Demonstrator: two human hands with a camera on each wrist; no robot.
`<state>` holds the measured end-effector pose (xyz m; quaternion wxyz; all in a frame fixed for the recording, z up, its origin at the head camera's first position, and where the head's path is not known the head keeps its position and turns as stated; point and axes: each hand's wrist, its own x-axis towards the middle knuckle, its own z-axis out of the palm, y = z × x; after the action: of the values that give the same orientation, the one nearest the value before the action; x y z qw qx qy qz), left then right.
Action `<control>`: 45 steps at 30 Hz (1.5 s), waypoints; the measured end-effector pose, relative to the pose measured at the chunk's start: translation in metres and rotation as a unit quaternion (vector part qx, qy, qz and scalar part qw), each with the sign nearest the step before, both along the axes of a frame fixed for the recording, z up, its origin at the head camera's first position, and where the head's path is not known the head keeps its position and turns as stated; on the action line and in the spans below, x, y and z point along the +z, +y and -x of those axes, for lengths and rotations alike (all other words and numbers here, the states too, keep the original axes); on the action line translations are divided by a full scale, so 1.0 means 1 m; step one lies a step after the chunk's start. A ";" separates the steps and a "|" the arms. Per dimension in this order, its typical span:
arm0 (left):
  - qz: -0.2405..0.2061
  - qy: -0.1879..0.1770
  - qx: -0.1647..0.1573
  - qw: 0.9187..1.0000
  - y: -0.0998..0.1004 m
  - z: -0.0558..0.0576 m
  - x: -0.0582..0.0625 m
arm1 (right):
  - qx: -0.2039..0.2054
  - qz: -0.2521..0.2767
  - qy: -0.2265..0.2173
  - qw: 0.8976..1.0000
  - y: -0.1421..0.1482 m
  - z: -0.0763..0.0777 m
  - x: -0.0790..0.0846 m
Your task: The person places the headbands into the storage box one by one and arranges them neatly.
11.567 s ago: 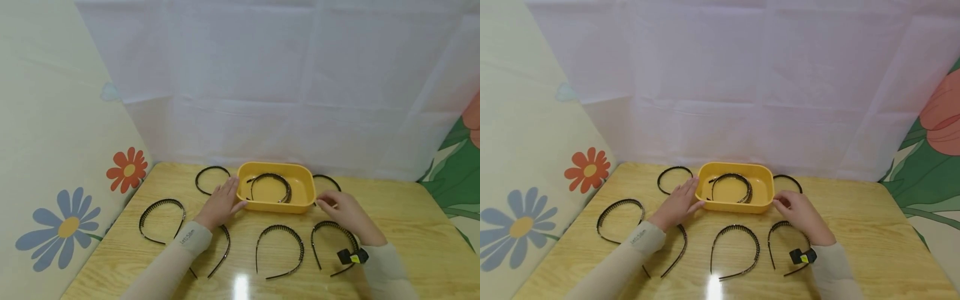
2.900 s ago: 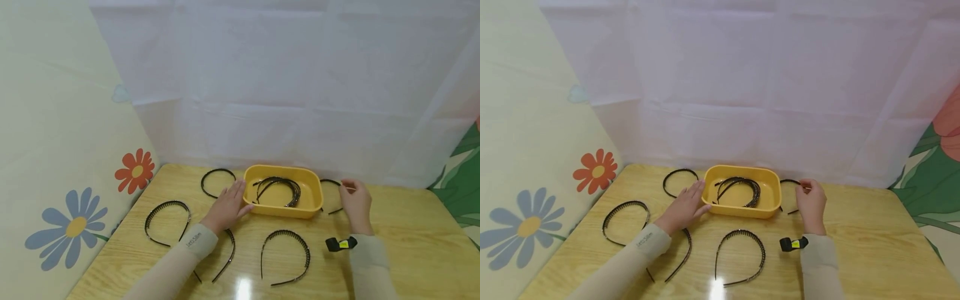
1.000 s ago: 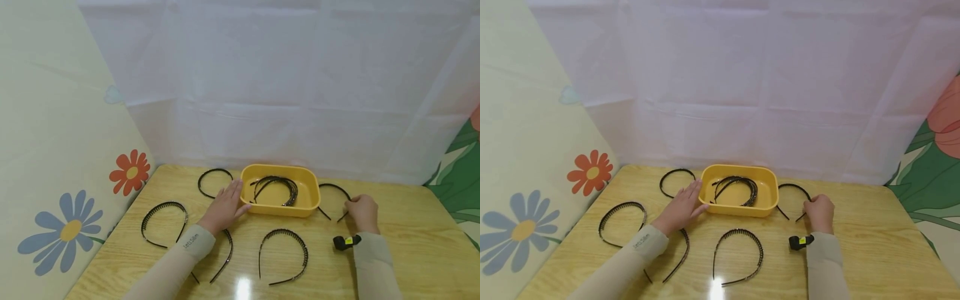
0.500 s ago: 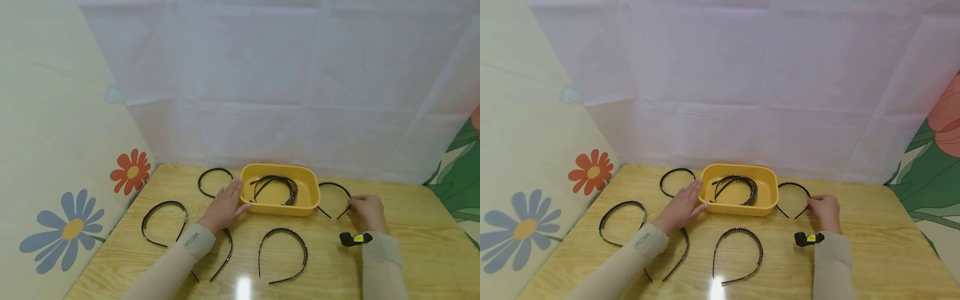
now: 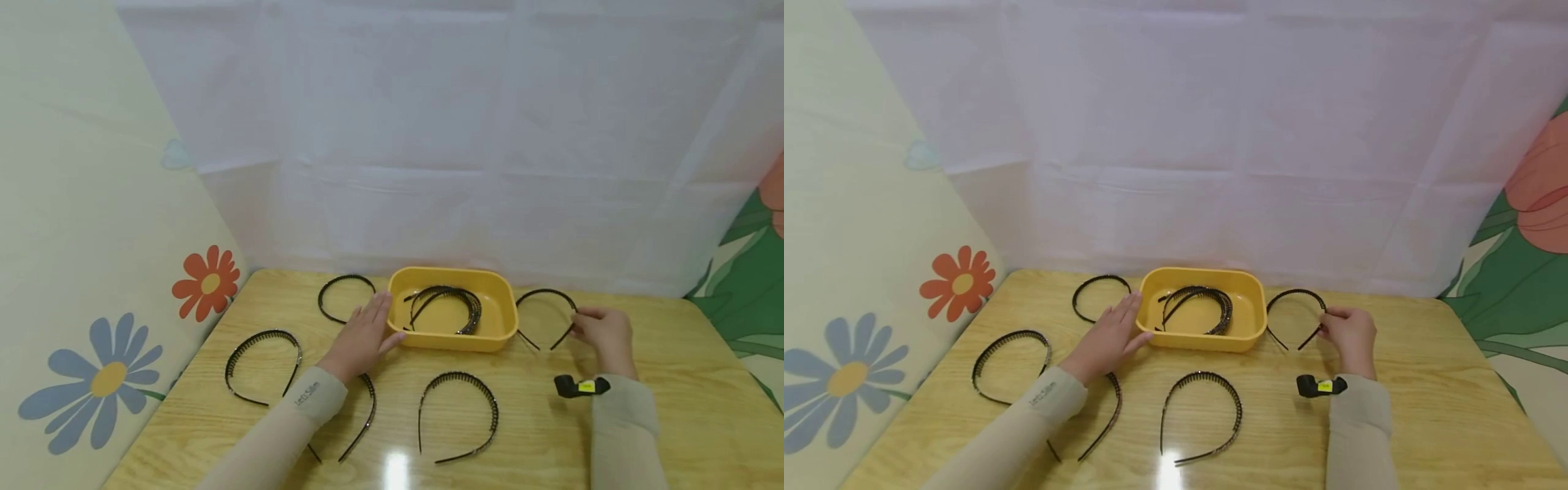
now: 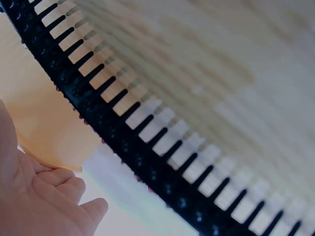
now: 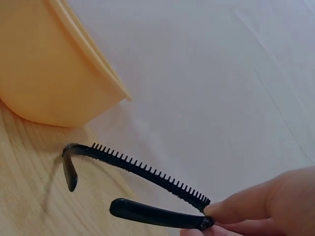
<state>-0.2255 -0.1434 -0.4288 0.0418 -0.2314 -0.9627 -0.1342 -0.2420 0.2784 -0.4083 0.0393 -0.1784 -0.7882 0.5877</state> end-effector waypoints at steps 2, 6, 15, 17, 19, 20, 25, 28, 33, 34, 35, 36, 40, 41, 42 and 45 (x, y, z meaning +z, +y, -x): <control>0.001 0.000 0.000 1.000 0.000 0.000 0.000 | -0.013 -0.001 0.009 1.000 0.000 0.000 0.002; 0.000 0.003 0.000 1.000 0.000 0.000 0.000 | -0.038 -0.003 0.039 0.999 0.000 -0.001 0.006; -0.001 0.001 0.000 1.000 0.000 0.001 -0.001 | -0.081 0.014 0.089 0.993 -0.006 -0.003 0.015; 0.000 0.001 -0.001 1.000 0.000 0.001 0.000 | -0.089 0.011 0.091 0.992 -0.007 -0.004 0.017; 0.002 0.001 -0.002 1.000 0.001 0.001 0.000 | -0.094 0.013 0.092 0.991 -0.009 -0.004 0.019; 0.004 0.000 -0.001 1.000 0.001 0.001 0.000 | -0.096 0.021 0.094 0.991 -0.010 -0.004 0.020; 0.008 -0.005 0.004 1.000 0.000 0.001 0.001 | -0.096 0.094 0.099 0.986 -0.016 -0.004 0.025; 0.008 -0.007 0.004 1.000 0.000 0.000 0.002 | -0.093 0.125 0.098 0.983 -0.019 -0.003 0.027; 0.007 -0.007 0.004 1.000 0.000 0.000 0.003 | -0.080 0.153 0.094 0.981 -0.024 -0.003 0.029; 0.006 -0.006 0.004 1.000 0.000 0.000 0.004 | -0.077 0.158 0.095 0.980 -0.025 -0.003 0.030; 0.006 -0.006 0.004 1.000 0.000 0.000 0.004 | -0.072 0.163 0.096 0.979 -0.026 -0.003 0.030; 0.006 -0.005 0.003 1.000 0.000 0.000 0.004 | -0.066 0.171 0.101 0.978 -0.027 -0.003 0.030; 0.005 -0.004 0.004 1.000 0.000 0.000 0.004 | -0.044 0.192 0.110 0.974 -0.031 -0.003 0.030; 0.005 -0.004 0.004 1.000 0.000 0.000 0.003 | -0.036 0.188 0.111 0.975 -0.033 -0.004 0.030; 0.005 -0.005 0.004 1.000 0.000 0.000 0.003 | -0.029 0.181 0.110 0.977 -0.034 -0.005 0.030; 0.007 -0.006 0.005 1.000 0.000 0.000 0.002 | -0.012 0.165 0.099 0.981 -0.038 -0.006 0.031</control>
<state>-0.2258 -0.1430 -0.4266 0.0349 -0.2264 -0.9649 -0.1284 -0.2361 0.2400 -0.3775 0.0944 -0.1323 -0.6706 0.7238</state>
